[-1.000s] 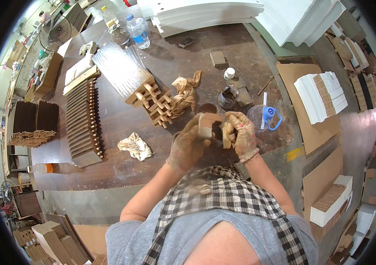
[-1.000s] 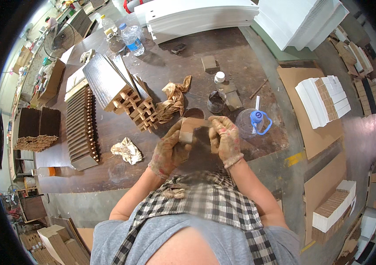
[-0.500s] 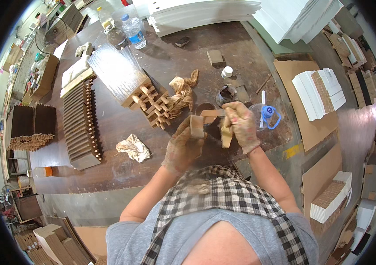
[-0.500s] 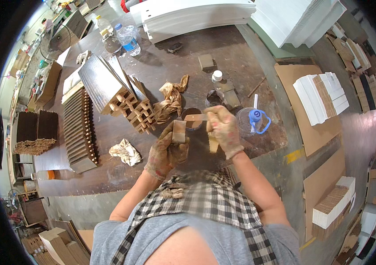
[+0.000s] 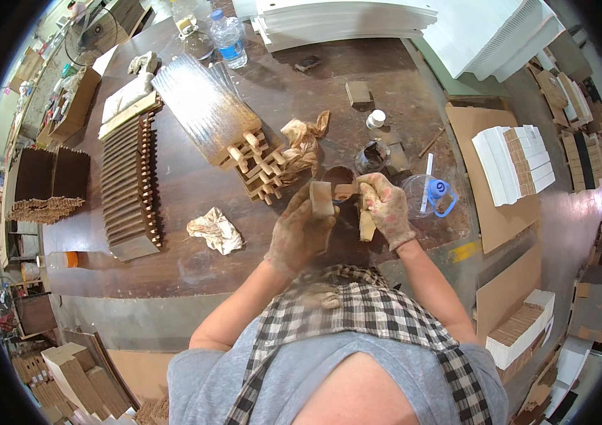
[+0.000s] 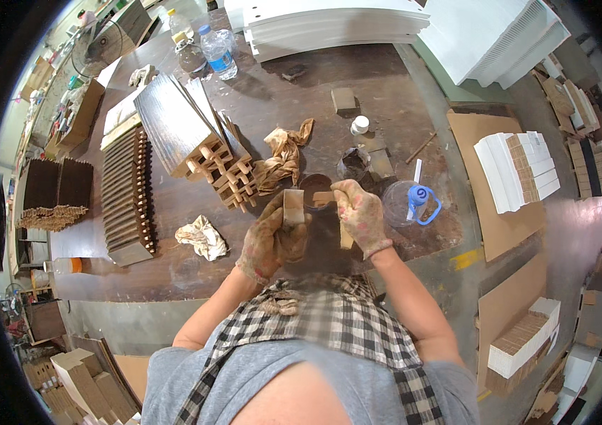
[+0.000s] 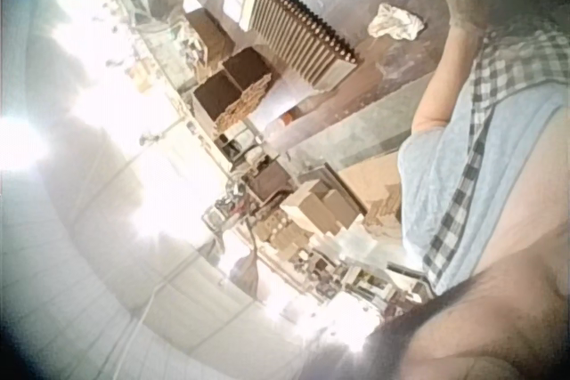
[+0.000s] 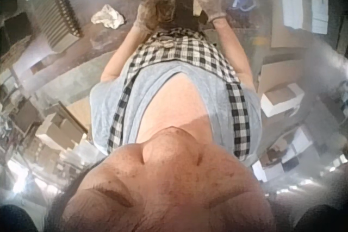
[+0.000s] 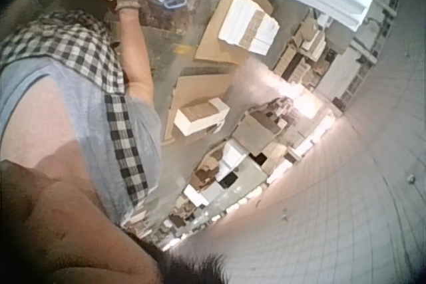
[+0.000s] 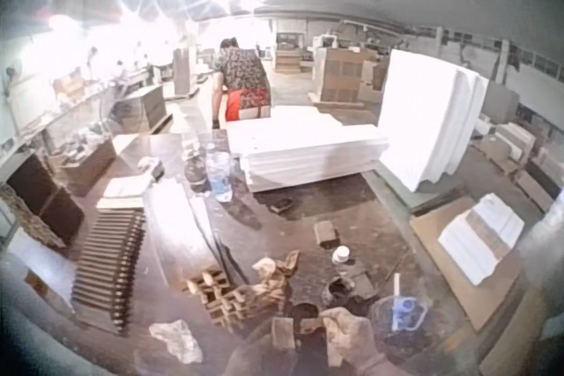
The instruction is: The person wipes a staining cloth over wooden boards and then stacks them on the work surface.
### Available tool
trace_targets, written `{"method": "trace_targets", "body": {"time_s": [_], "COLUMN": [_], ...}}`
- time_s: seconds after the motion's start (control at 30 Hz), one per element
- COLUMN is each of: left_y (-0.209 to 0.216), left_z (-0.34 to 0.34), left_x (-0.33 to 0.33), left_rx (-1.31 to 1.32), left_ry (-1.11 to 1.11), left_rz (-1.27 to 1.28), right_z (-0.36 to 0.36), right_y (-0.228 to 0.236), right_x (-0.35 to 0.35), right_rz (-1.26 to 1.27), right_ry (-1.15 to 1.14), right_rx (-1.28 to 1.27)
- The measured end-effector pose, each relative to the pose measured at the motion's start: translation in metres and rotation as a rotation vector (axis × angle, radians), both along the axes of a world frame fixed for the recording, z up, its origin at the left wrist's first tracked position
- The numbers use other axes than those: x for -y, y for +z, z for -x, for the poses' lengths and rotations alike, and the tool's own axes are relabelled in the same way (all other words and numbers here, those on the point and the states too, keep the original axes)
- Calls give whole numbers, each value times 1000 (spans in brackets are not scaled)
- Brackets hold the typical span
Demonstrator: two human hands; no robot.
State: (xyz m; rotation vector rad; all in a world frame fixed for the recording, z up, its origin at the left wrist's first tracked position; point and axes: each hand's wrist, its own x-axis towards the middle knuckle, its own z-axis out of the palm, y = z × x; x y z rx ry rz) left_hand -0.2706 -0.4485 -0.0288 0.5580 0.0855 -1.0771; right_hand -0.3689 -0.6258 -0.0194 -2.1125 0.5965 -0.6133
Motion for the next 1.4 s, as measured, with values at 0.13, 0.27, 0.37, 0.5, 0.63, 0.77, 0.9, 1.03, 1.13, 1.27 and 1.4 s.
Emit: {"method": "trace_targets", "body": {"time_s": [0.13, 0.27, 0.37, 0.5, 0.63, 0.77, 0.9, 1.03, 1.13, 1.27, 1.4], "left_y": [-8, -31, -31, -9, -14, -1, -8, -12, -7, 18, 7], "left_z": [-7, -2, 0, -1, 5, 6, 0, 1, 0, 6, 2], "left_x": [2, 8, 13, 14, 18, 20, 16, 17, 18, 15, 14], "left_rx": [1117, 1134, 1019, 567, 783, 268, 588, 1011, 937, 19, 577], "left_ry": [-96, -12, -8, -12, 45, -43, -64, -41, -92, -138, -160], "left_rz": [-386, -380, -353, -108, -231, -62, -220, -315, -236, 115, -74], "right_z": [13, 18, 29, 60, 60, 49, 67, 58, 48, 40, 37], "right_y": [29, 35, 25, 16, 23, 8, -6, 36, 48, 25, 27], "right_x": [-12, -18, -23, -40, -34, -38, -41, -44, -35, -16, -21], "right_rz": [-275, 240, 542, 553, 545, 515, 341, -518, -880, -933, -1012], "right_ry": [-84, 199, 266, 299, 206, 177, 242, 38, -71, -171, -90], "right_rx": [156, 272, 112, 30, 117, 118, 249, 300, 241, 366, 421]}}
